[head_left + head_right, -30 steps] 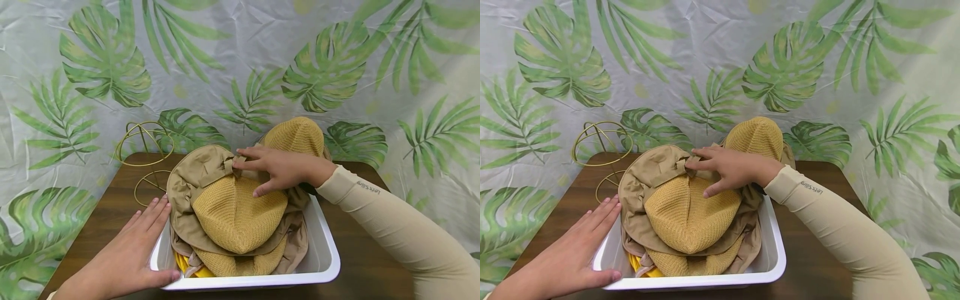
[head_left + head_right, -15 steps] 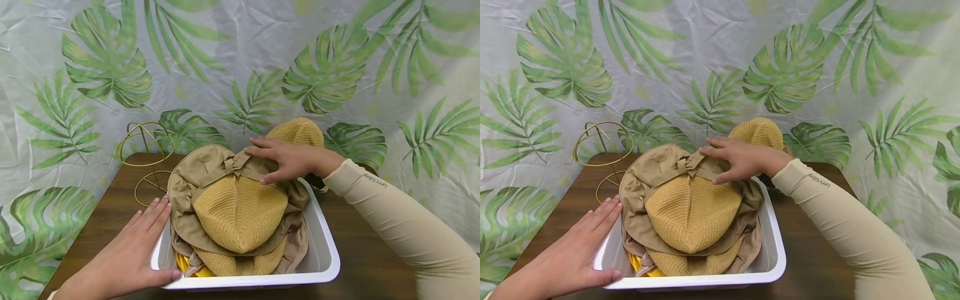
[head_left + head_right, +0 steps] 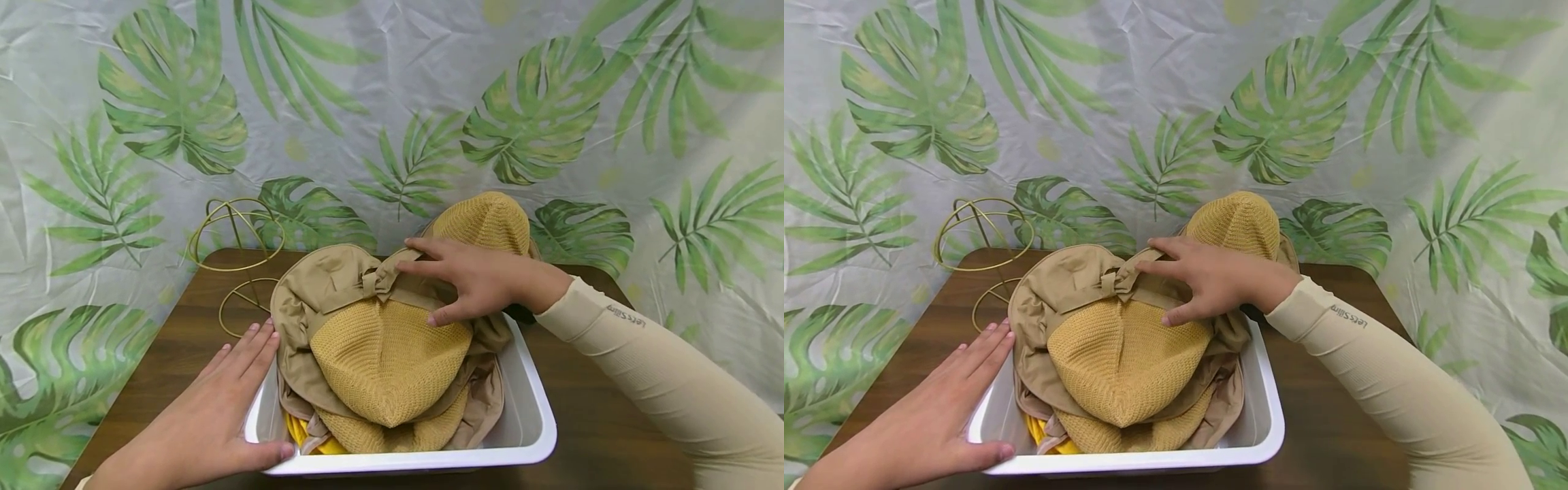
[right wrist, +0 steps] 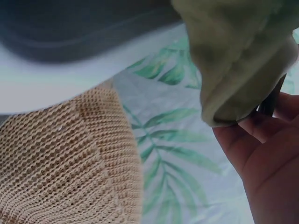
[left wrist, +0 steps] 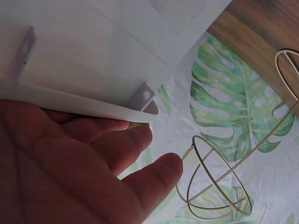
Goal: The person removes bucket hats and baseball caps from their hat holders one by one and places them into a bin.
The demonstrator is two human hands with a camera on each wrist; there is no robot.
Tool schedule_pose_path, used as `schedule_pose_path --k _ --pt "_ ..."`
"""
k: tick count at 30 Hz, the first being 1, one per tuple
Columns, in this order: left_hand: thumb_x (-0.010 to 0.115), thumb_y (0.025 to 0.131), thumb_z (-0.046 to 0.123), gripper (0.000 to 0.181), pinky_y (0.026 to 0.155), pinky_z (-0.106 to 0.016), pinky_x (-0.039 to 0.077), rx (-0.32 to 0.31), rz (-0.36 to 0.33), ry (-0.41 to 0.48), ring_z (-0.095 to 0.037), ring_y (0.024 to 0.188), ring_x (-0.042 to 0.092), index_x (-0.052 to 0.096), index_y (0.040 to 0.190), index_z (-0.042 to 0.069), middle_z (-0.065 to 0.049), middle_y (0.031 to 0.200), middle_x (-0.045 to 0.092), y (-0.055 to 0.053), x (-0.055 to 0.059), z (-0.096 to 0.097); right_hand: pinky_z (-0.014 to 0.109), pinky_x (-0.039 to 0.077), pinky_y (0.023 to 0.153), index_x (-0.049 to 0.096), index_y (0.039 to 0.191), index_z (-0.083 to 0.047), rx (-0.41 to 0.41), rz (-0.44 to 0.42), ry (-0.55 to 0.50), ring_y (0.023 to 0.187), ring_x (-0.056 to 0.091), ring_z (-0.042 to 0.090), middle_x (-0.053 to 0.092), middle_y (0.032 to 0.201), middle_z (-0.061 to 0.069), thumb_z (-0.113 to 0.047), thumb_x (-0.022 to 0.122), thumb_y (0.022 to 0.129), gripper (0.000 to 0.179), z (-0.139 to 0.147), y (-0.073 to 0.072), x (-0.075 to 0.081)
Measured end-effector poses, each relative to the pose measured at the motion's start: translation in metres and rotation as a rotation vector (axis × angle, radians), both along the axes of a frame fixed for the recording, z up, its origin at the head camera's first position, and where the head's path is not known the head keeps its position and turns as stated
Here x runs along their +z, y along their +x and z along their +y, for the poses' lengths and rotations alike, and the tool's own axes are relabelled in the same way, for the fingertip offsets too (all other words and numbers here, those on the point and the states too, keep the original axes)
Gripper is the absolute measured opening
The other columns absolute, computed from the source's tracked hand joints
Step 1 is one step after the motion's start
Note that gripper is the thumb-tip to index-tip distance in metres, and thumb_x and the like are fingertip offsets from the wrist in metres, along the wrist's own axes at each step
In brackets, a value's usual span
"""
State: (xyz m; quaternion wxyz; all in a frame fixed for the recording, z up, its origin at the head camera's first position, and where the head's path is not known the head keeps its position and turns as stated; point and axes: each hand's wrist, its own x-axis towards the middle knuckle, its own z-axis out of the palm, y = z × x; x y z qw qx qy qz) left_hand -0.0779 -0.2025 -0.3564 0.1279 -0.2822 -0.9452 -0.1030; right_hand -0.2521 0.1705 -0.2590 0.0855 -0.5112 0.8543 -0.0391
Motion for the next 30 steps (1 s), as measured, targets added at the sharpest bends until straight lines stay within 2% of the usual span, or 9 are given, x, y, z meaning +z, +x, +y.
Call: schedule_pose_path --k 4,12,19,24,30 --pt "0.067 0.074 0.076 0.122 0.114 -0.02 -0.009 -0.001 0.004 0.003 -0.034 0.147 0.022 0.023 0.155 -0.003 -0.02 0.16 0.025 0.0 0.0 0.0 0.056 0.024 0.114 0.03 0.158 -0.023 0.015 -0.002 0.0 0.149 0.011 0.034 0.007 0.165 0.012 -0.066 0.06 0.088 0.087 -0.001 0.008 -0.001" --pt "0.068 0.073 0.075 0.123 0.114 -0.02 -0.009 -0.007 0.015 0.012 -0.033 0.148 0.022 0.021 0.156 -0.003 -0.02 0.16 0.024 0.001 -0.002 -0.001 0.057 0.021 0.114 0.028 0.158 -0.024 0.056 -0.022 0.006 0.15 0.005 0.035 0.004 0.165 0.014 -0.068 0.061 0.086 0.09 -0.005 0.02 -0.006" --pt "0.065 0.074 0.077 0.123 0.114 -0.021 -0.008 -0.01 0.007 0.012 -0.035 0.147 0.022 0.021 0.156 -0.003 -0.02 0.161 0.022 0.0 -0.001 -0.001 0.058 0.017 0.116 0.03 0.158 -0.025 0.134 0.046 0.026 0.15 0.001 0.035 0.003 0.166 0.01 -0.073 0.057 0.084 0.092 -0.011 0.034 -0.012" --pt "0.065 0.074 0.077 0.123 0.114 -0.02 -0.008 -0.005 -0.003 0.009 -0.035 0.147 0.022 0.021 0.156 -0.004 -0.021 0.161 0.021 0.0 -0.001 -0.001 0.058 0.015 0.116 0.03 0.158 -0.024 0.147 0.024 0.042 0.15 -0.005 0.034 0.002 0.166 0.008 -0.07 0.061 0.084 0.092 -0.013 0.039 -0.016" --pt "0.066 0.074 0.076 0.122 0.114 -0.02 -0.008 -0.003 -0.009 0.008 -0.034 0.147 0.022 0.021 0.155 -0.004 -0.02 0.161 0.021 0.0 -0.001 0.0 0.058 0.019 0.115 0.029 0.158 -0.025 0.167 0.017 0.096 0.15 0.0 0.037 0.003 0.167 0.006 -0.068 0.062 0.085 0.091 -0.015 0.045 -0.02"
